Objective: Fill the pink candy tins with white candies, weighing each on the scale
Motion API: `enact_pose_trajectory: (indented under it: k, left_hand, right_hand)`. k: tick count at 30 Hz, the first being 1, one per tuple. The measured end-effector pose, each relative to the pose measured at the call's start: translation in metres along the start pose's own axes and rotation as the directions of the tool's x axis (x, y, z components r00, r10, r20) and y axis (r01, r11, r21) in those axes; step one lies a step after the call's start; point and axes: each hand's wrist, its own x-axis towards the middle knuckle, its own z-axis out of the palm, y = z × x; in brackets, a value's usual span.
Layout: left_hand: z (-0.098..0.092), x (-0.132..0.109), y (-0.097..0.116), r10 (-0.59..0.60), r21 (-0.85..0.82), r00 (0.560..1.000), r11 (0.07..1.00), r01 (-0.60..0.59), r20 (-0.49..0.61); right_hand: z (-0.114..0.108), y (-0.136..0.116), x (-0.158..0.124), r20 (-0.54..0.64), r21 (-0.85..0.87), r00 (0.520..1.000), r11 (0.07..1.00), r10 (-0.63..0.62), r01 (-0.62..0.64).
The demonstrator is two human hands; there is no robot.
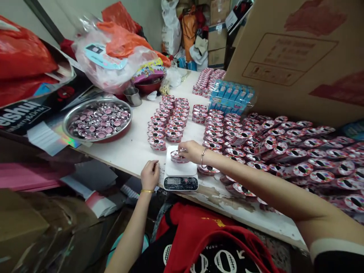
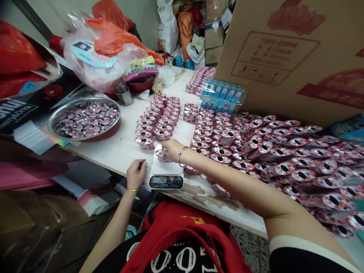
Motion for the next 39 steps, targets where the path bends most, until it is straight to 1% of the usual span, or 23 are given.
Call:
enact_pose_trajectory:
  k: [7, 10, 13, 15, 16, 18, 19, 20, 21, 23, 24, 25, 26, 27, 28, 29, 31, 33, 34, 36, 38, 39]
  left_hand:
    - [-0.001, 0.000, 0.006, 0.040, 0.010, 0.999, 0.999, -0.039, -0.021]
    - [0.000, 0.000, 0.006, 0.041, 0.013, 0.999, 0.999, -0.040, -0.022]
    - [0.001, 0.000, 0.005, 0.044, 0.017, 0.999, 0.999, -0.043, -0.028]
    - [0.001, 0.000, 0.005, 0.044, 0.020, 0.999, 0.999, -0.043, -0.031]
    - [0.001, 0.000, 0.006, 0.044, 0.019, 0.999, 0.999, -0.044, -0.031]
    - [0.000, 0.000, 0.007, 0.047, 0.014, 0.998, 0.999, -0.046, -0.032]
    - [0.000, 0.000, 0.008, 0.047, 0.010, 0.998, 0.999, -0.047, -0.033]
    - [0.000, 0.000, 0.008, 0.048, 0.008, 0.998, 0.999, -0.047, -0.035]
    - [0.000, 0.000, 0.009, 0.047, 0.007, 0.998, 0.999, -0.047, -0.037]
    - [0.001, -0.001, 0.008, 0.039, 0.006, 0.998, 0.999, -0.039, -0.039]
    - [0.002, -0.001, 0.008, 0.032, 0.005, 0.999, 0.999, -0.032, -0.036]
    - [0.002, -0.001, 0.008, 0.023, 0.002, 0.999, 1.000, -0.023, -0.034]
    - [0.002, -0.001, 0.007, 0.014, -0.009, 0.999, 1.000, -0.014, -0.033]
    - [0.002, -0.001, 0.007, 0.004, -0.030, 0.999, 1.000, -0.005, -0.033]
    - [0.001, -0.001, 0.008, -0.002, -0.059, 0.999, 0.998, 0.000, -0.039]
    - [-0.001, 0.000, 0.010, -0.004, -0.089, 0.999, 0.996, -0.001, -0.050]
    - [-0.006, 0.000, 0.017, 0.021, -0.125, 0.997, 0.992, -0.031, -0.080]
    - [-0.013, 0.002, 0.028, 0.091, -0.090, 0.991, 0.991, -0.100, -0.103]
    - [-0.016, 0.004, 0.035, 0.140, -0.048, 0.985, 0.988, -0.146, -0.102]
    - [-0.021, 0.007, 0.049, 0.247, 0.043, 0.966, 0.969, -0.244, -0.077]
    - [-0.023, 0.012, 0.062, 0.337, 0.113, 0.941, 0.937, -0.332, -0.035]
    - [-0.022, 0.015, 0.066, 0.368, 0.137, 0.930, 0.922, -0.363, -0.012]
  right_hand:
    - [-0.002, 0.002, 0.006, 0.061, -0.102, 0.998, 0.995, 0.022, -0.016]
    - [0.000, 0.004, 0.009, 0.069, -0.096, 0.998, 0.995, 0.014, -0.008]
    - [0.001, 0.004, 0.013, 0.050, -0.071, 0.999, 0.997, -0.015, 0.018]
    - [0.000, 0.005, 0.014, 0.028, -0.027, 0.999, 0.999, -0.016, 0.017]
    - [-0.001, 0.006, 0.013, 0.017, 0.022, 1.000, 1.000, -0.009, 0.009]
    - [-0.006, 0.009, 0.009, 0.001, 0.207, 1.000, 0.978, 0.022, -0.022]
    - [-0.009, 0.011, 0.005, 0.004, 0.339, 0.999, 0.939, 0.053, -0.051]
    - [-0.012, 0.015, 0.001, 0.022, 0.487, 0.995, 0.869, 0.096, -0.094]
    - [-0.015, 0.018, -0.005, 0.050, 0.631, 0.988, 0.761, 0.149, -0.147]
    - [-0.018, 0.028, -0.017, 0.132, 0.844, 0.955, 0.475, 0.264, -0.248]
    - [-0.019, 0.032, -0.024, 0.167, 0.902, 0.935, 0.334, 0.312, -0.273]
    - [-0.018, 0.037, -0.030, 0.193, 0.935, 0.916, 0.218, 0.353, -0.281]
    - [-0.017, 0.042, -0.036, 0.206, 0.951, 0.898, 0.136, 0.389, -0.277]
    - [-0.015, 0.046, -0.042, 0.211, 0.959, 0.886, 0.088, 0.412, -0.269]
    - [-0.013, 0.049, -0.047, 0.210, 0.963, 0.880, 0.067, 0.426, -0.262]
    - [-0.010, 0.051, -0.051, 0.205, 0.964, 0.876, 0.067, 0.436, -0.258]
    - [-0.004, 0.053, -0.057, 0.183, 0.961, 0.878, 0.108, 0.442, -0.255]
    - [0.002, 0.051, -0.059, 0.155, 0.944, 0.889, 0.199, 0.432, -0.261]
    - [0.004, 0.050, -0.059, 0.132, 0.928, 0.897, 0.266, 0.421, -0.262]
    - [0.010, 0.046, -0.056, 0.064, 0.868, 0.923, 0.435, 0.380, -0.240]
    - [0.014, 0.043, -0.052, -0.014, 0.773, 0.944, 0.603, 0.329, -0.199]
    - [0.015, 0.041, -0.049, -0.046, 0.722, 0.951, 0.668, 0.306, -0.180]
